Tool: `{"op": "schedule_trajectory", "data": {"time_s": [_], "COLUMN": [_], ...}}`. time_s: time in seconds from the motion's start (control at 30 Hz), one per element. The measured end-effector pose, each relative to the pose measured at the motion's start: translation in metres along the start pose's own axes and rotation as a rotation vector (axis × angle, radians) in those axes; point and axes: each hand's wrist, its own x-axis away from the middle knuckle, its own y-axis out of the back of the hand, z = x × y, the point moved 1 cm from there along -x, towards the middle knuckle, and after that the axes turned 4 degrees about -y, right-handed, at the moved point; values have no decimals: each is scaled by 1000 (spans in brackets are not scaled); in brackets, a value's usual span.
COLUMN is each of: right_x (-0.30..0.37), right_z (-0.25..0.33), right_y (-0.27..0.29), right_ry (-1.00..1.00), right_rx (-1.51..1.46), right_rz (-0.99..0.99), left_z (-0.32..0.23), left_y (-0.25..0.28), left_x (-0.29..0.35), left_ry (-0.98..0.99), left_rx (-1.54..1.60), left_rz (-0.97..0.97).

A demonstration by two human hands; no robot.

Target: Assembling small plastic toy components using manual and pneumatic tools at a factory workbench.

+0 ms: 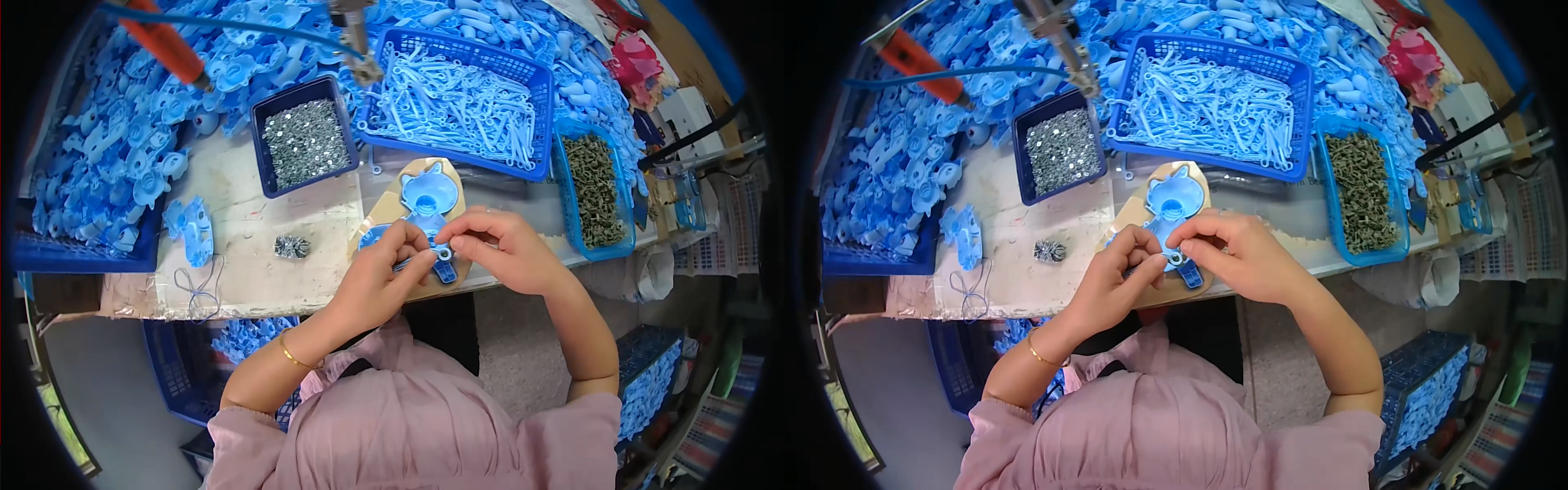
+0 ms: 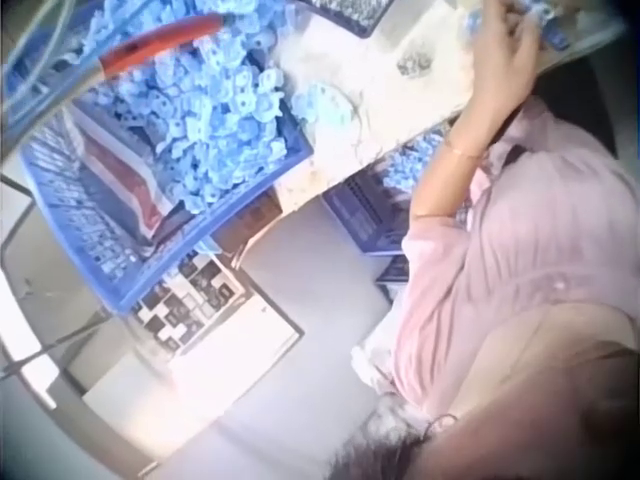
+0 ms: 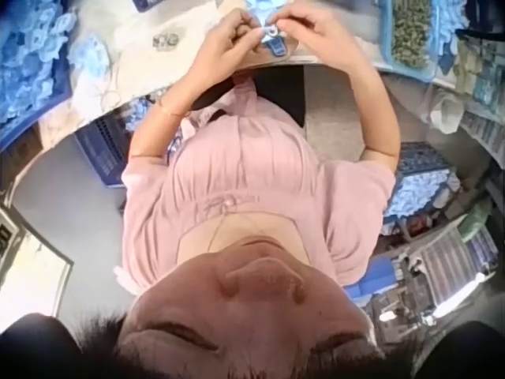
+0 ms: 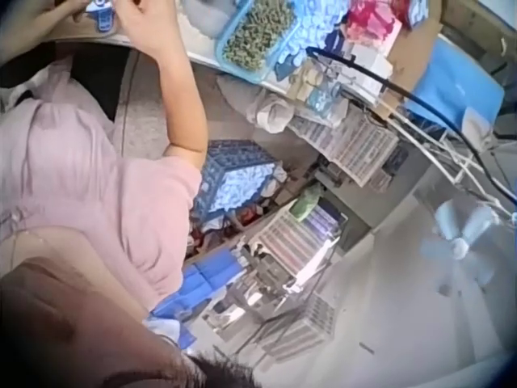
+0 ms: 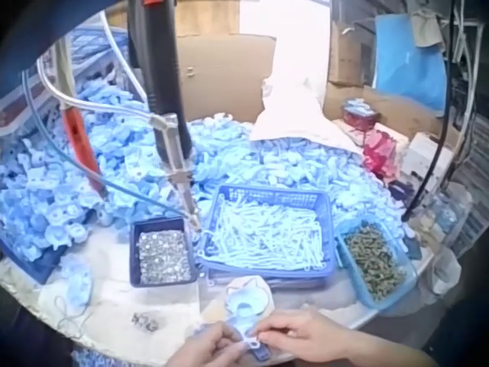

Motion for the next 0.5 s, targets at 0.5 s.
{"op": "schedule_trajectory", "data": {"time_s": [0.5], "right_x": [-8], "right_z": [13], "right_y": [-8], "right_ry": [-87], "right_rx": [147], "right_rz": [106], "left_z": [-3], "left_y": [1], "left_x": [14], "left_ry": [-203], "left_rx": [-465], "left_rz": [-103]}}
